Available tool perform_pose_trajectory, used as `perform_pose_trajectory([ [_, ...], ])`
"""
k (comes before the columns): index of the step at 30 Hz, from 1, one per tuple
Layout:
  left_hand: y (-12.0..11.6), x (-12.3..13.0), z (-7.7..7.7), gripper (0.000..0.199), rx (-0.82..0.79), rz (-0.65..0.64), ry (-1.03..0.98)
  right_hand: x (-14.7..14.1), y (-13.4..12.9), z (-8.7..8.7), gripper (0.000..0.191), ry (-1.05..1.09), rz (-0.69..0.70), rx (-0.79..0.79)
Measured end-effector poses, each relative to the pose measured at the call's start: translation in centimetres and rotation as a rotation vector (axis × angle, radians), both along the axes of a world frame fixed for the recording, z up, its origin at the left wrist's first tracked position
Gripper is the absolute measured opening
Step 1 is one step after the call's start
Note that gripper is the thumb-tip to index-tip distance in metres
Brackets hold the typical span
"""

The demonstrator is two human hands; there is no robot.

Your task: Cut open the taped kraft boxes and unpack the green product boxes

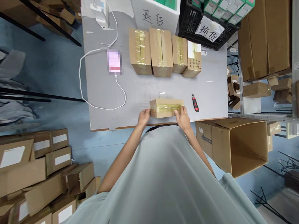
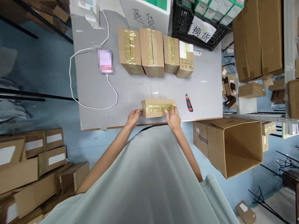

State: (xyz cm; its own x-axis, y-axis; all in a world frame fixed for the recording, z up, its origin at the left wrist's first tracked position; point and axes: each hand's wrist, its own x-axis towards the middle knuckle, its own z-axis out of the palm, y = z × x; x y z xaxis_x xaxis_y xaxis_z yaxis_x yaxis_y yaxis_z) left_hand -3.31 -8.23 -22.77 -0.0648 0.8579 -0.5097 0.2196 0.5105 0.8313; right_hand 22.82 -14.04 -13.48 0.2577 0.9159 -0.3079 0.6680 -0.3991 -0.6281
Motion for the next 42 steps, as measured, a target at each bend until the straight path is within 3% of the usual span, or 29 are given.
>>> perform_pose_trajectory([
  [5, 0.4, 2.3, 2.1, 0.059, -0.080, 0.045, -0.137, -0.2, 0.8, 2.6, 0.101, 0.040, -0.042, -0.008],
  [9, 0.1, 3.3, 4.6, 0.066, -0.078, 0.065, -0.216, -1.6, 1.2, 3.7, 0.109, 0.126, -0.050, 0.027],
  [12, -0.3, 1.7, 6.2, 0.068, -0.002, 0.115, -0.222, -2.3, 1.5, 3.5, 0.105, 0.245, -0.036, 0.088],
  [16, -0.8, -1.6, 7.2, 0.059, 0.076, 0.135, -0.091, -3.6, 1.5, 1.9, 0.097, 0.425, 0.020, 0.101],
  [21, -0.9, -3.1, 7.1, 0.053, 0.076, 0.115, -0.016, -5.6, 1.3, -0.5, 0.090, 0.513, 0.013, 0.125],
  [25, -0.8, -2.8, 6.4, 0.059, 0.081, 0.133, -0.097, -5.2, 1.6, -1.0, 0.084, 0.537, 0.001, 0.128],
  [30, -1.0, -2.8, 4.1, 0.055, -0.128, 0.271, -0.244, -2.4, 1.3, -1.0, 0.079, 0.586, -0.028, 0.113],
  [34, -1.0, -2.1, 2.5, 0.047, -0.248, 0.249, -0.213, 1.1, 0.6, -0.6, 0.084, 0.534, -0.135, 0.089],
  [38, -0.7, 0.2, 2.3, 0.052, -0.261, 0.161, -0.275, 3.4, -0.4, 0.4, 0.104, 0.339, -0.309, 0.140],
  [42, -0.7, 2.6, 3.0, 0.065, -0.256, 0.068, -0.360, 3.0, -1.8, 1.6, 0.107, 0.320, -0.259, 0.125],
])
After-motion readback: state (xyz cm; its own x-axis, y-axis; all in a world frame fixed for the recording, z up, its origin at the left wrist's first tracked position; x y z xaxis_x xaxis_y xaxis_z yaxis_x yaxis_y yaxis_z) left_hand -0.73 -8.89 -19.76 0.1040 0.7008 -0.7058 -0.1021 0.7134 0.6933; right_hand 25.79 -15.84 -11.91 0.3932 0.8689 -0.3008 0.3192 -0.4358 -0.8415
